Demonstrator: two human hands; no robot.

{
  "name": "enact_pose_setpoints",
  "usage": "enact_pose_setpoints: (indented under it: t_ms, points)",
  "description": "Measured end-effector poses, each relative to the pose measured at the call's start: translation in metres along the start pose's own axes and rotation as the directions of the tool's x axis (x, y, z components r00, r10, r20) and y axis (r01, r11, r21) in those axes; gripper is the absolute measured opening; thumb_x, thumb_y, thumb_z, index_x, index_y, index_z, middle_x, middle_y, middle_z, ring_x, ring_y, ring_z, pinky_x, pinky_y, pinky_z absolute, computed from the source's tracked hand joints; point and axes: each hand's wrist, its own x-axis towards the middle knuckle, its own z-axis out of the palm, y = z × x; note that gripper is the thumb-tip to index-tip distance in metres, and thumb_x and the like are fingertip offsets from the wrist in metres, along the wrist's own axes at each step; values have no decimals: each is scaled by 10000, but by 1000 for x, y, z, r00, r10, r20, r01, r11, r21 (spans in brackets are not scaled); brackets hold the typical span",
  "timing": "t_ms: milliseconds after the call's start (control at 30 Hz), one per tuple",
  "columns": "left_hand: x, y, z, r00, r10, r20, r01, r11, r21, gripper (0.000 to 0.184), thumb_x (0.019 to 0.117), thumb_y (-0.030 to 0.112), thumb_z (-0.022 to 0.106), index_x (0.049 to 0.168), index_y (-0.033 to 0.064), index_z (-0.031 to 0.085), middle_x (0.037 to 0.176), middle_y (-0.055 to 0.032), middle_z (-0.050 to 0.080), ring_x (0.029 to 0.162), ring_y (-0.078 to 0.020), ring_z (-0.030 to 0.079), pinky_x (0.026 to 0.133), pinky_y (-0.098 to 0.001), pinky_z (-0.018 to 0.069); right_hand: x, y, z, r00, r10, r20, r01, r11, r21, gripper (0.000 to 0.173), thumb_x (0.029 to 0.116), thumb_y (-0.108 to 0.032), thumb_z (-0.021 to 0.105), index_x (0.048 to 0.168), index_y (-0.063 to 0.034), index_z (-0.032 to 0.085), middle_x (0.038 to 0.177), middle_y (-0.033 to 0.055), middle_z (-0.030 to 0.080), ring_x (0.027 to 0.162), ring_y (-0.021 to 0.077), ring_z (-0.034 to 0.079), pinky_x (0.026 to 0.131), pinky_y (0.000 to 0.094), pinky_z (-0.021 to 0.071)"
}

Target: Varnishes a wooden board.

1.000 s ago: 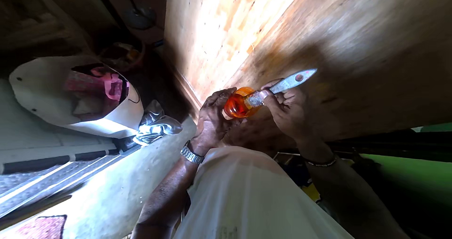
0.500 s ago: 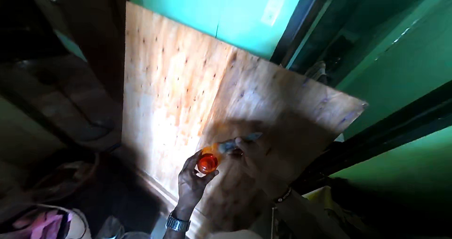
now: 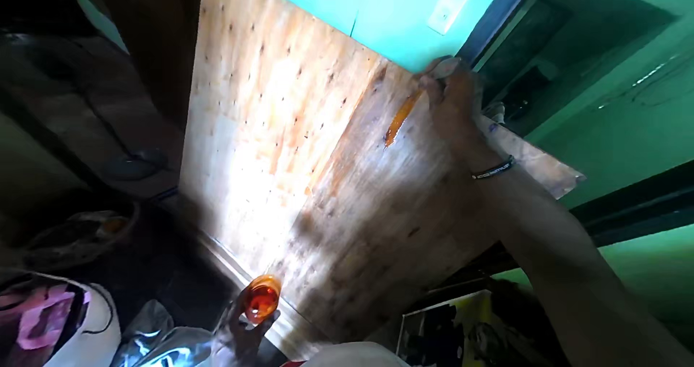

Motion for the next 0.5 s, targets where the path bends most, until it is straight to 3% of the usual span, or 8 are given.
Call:
enact_pose_setpoints:
  t_ms: [67, 100, 133, 200, 267, 333, 400, 500]
  points:
    - [-15, -14, -8, 998, -66, -3, 66, 998, -1, 928, 683, 367, 936, 1437, -7, 544, 1339, -292, 612, 1199, -426, 626, 974, -593, 517, 8, 36, 28, 986, -41, 159, 79, 968, -239, 433, 1116, -144, 397, 1514, 24, 393, 1572, 200, 422, 1445, 276, 446, 1179, 413, 364]
    - [-20, -18, -12, 996, -94, -12, 94, 996, -4, 934, 690, 359, 941, 1443, -16, 535, 1343, -292, 609, 1193, -411, 632, 968, -569, 528, 13, 92, 92, 955, -285, -83, 256, 932, -258, 348, 1073, -149, 505, 1374, 10, 575, 1384, 207, 604, 1245, 301, 622, 1048, 449, 505]
    - [-24, -20, -16, 993, -119, -23, 119, 993, -3, 924, 698, 355, 941, 1441, -16, 536, 1337, -282, 616, 1177, -390, 644, 961, -546, 537, 18, 130, 150, 881, -434, -188, 385, 889, -248, 303, 1030, -139, 574, 1299, -19, 642, 1286, 191, 660, 1144, 302, 669, 973, 460, 550]
    - [-31, -23, -23, 990, -126, -65, 127, 992, 6, 895, 717, 426, 920, 1405, -23, 563, 1316, -252, 642, 1173, -334, 661, 991, -483, 546, -4, 124, 210, 902, -432, -6, 430, 899, -88, 294, 1012, -107, 607, 1294, -37, 651, 1269, 158, 665, 1144, 273, 660, 986, 413, 535]
    - [-34, -19, -27, 983, -142, -119, 142, 990, -4, 866, 690, 442, 920, 1361, -8, 609, 1273, -243, 665, 1090, -327, 690, 913, -490, 572, -28, 65, 216, 913, -282, 294, 250, 958, 141, 346, 1043, -41, 499, 1369, 27, 591, 1376, 188, 624, 1270, 281, 599, 1098, 372, 445]
    - [-33, -15, -34, 975, -174, -139, 177, 984, 9, 874, 670, 465, 927, 1368, 40, 620, 1266, -196, 675, 1062, -274, 706, 881, -451, 596, -26, 47, 222, 900, -289, 327, 223, 948, 226, 331, 1064, -72, 473, 1357, 4, 609, 1374, 182, 631, 1281, 284, 606, 1098, 362, 453]
    - [-32, -17, -39, 972, -172, -161, 180, 983, 34, 882, 663, 485, 925, 1375, 61, 620, 1264, -182, 680, 1064, -271, 704, 901, -465, 583, -18, 100, 207, 855, -454, 250, 390, 881, 267, 380, 1080, -192, 491, 1431, -65, 559, 1410, 122, 600, 1295, 195, 582, 1101, 312, 467]
    - [-31, -17, -42, 973, -163, -163, 173, 984, 48, 904, 678, 527, 900, 1390, 57, 602, 1283, -192, 673, 1103, -309, 693, 935, -505, 566, 35, 129, 180, 878, -442, -185, 468, 874, 130, 330, 1065, -285, 563, 1285, -57, 653, 1222, 136, 697, 1101, 236, 690, 967, 415, 561]
